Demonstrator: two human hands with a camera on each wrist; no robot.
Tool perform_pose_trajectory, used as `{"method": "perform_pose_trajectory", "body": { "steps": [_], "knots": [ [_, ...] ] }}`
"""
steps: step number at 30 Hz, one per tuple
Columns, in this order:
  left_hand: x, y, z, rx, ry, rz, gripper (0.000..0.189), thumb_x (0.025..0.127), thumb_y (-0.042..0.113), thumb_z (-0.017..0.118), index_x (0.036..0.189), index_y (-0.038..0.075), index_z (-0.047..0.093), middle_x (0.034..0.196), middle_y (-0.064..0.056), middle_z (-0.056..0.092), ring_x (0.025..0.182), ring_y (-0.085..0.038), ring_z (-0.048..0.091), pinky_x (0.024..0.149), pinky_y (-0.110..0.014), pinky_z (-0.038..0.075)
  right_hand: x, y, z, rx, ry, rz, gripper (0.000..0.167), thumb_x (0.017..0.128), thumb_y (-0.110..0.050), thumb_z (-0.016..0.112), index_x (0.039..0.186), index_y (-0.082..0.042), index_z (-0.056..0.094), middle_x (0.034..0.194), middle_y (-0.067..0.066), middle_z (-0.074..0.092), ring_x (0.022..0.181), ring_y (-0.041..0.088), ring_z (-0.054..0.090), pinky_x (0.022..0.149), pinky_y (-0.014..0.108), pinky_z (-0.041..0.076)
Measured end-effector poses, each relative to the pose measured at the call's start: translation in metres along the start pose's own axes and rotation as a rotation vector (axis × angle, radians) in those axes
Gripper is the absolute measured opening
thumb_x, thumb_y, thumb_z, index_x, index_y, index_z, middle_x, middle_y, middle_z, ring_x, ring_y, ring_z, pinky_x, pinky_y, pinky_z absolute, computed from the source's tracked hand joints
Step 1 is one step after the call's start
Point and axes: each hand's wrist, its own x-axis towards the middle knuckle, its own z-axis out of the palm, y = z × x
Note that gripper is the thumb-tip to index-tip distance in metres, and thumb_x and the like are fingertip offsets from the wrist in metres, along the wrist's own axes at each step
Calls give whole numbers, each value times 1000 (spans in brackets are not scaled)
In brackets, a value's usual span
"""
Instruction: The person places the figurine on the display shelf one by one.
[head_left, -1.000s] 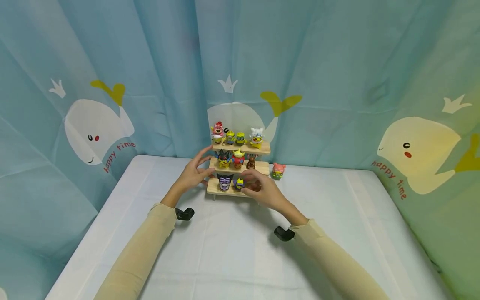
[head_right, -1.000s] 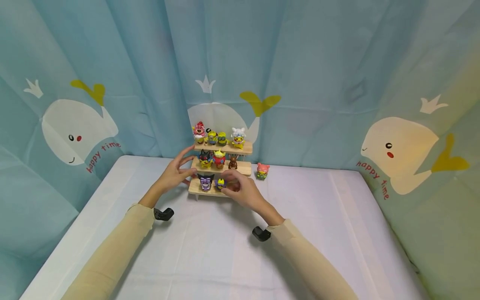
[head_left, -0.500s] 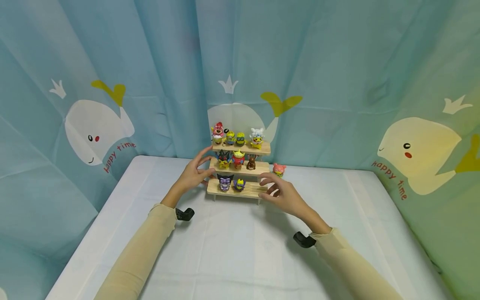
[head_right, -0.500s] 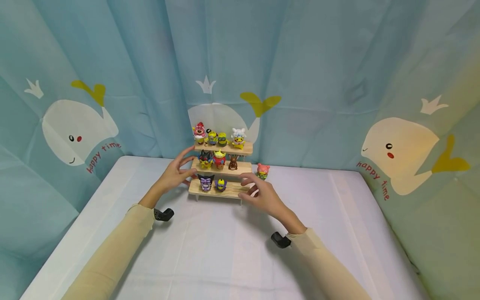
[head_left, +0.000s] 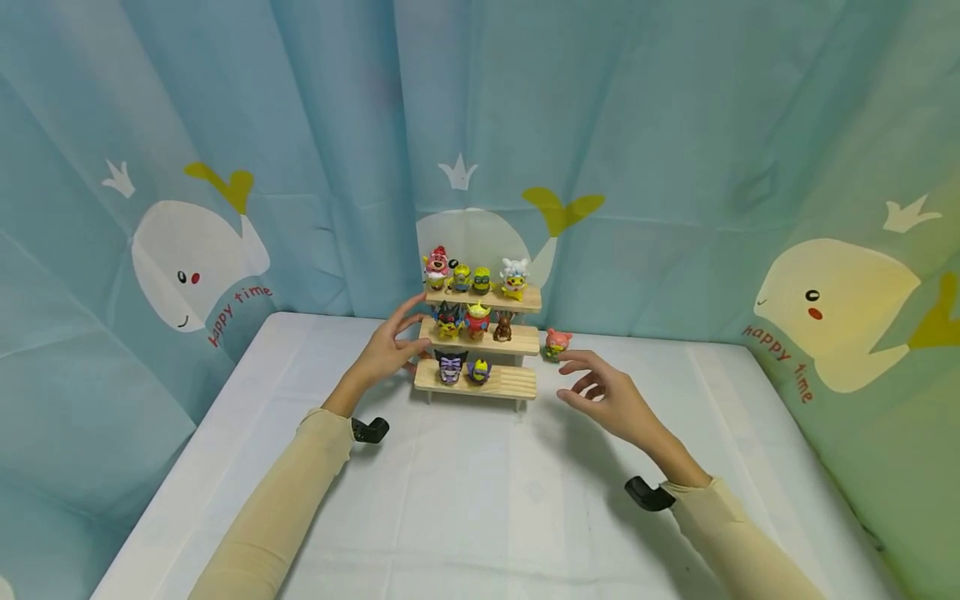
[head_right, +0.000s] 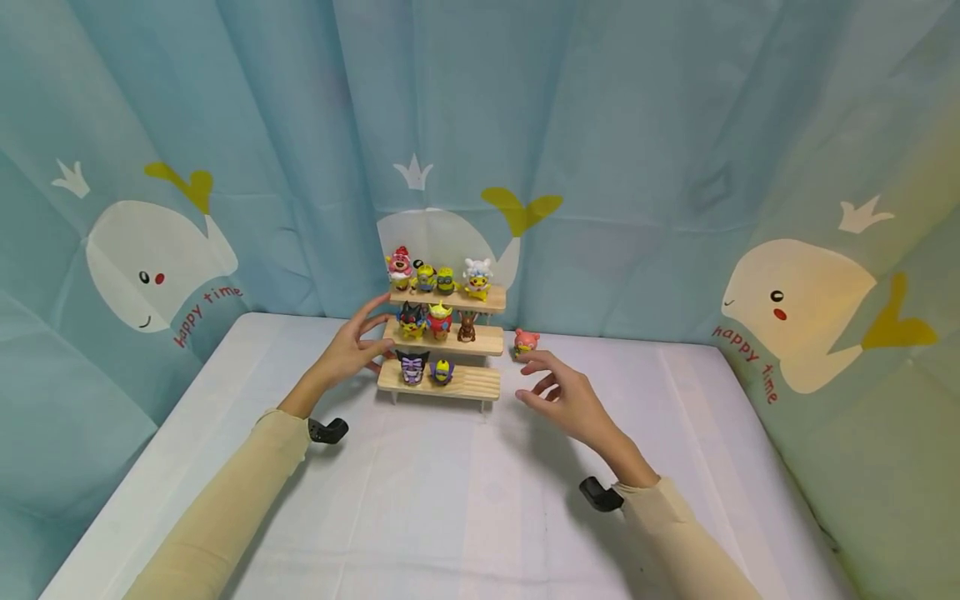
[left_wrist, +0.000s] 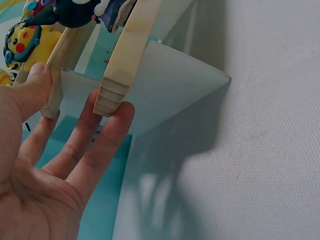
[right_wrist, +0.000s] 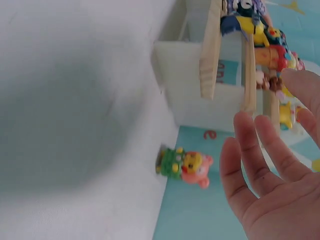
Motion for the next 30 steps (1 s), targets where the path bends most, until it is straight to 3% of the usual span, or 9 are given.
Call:
{"method": "perform_pose_trajectory", "body": {
  "steps": [4,10,20,30],
  "knots": [
    [0,0,0,2,-2,-2,79,102,8,65,166,29,22,164,-28,25,93,-41,73,74,-72,55,-5,15,-8,-15,16,10,54,92,-10,80,139,-20,57,116,4,70,85,18,70,73,31,60],
    [-1,0,-1,-2,-2,-7,79,102,8,65,165,29,22,165,-27,24,93,-39,74,75,-72,54,-7,21,-14,-25,41,5,53,92,-9,79,139,-20,58,116,4,70,85,17,70,73,27,59],
    [1,-2,-1,-1,-2,-7,79,102,8,65,165,30,23,165,-27,25,102,-52,68,74,-71,55,-5,25,-15,-35,46,31,51,93,-12,79,139,-20,58,117,6,71,86,19,70,74,28,60],
    [1,-2,-1,10,-1,2,79,102,8,65,165,28,23,164,-28,25,100,-50,70,72,-71,55,11,46,-13,-77,79,82,48,95,-13,77,139,-13,59,118,16,70,87,28,72,72,32,61]
  ]
}}
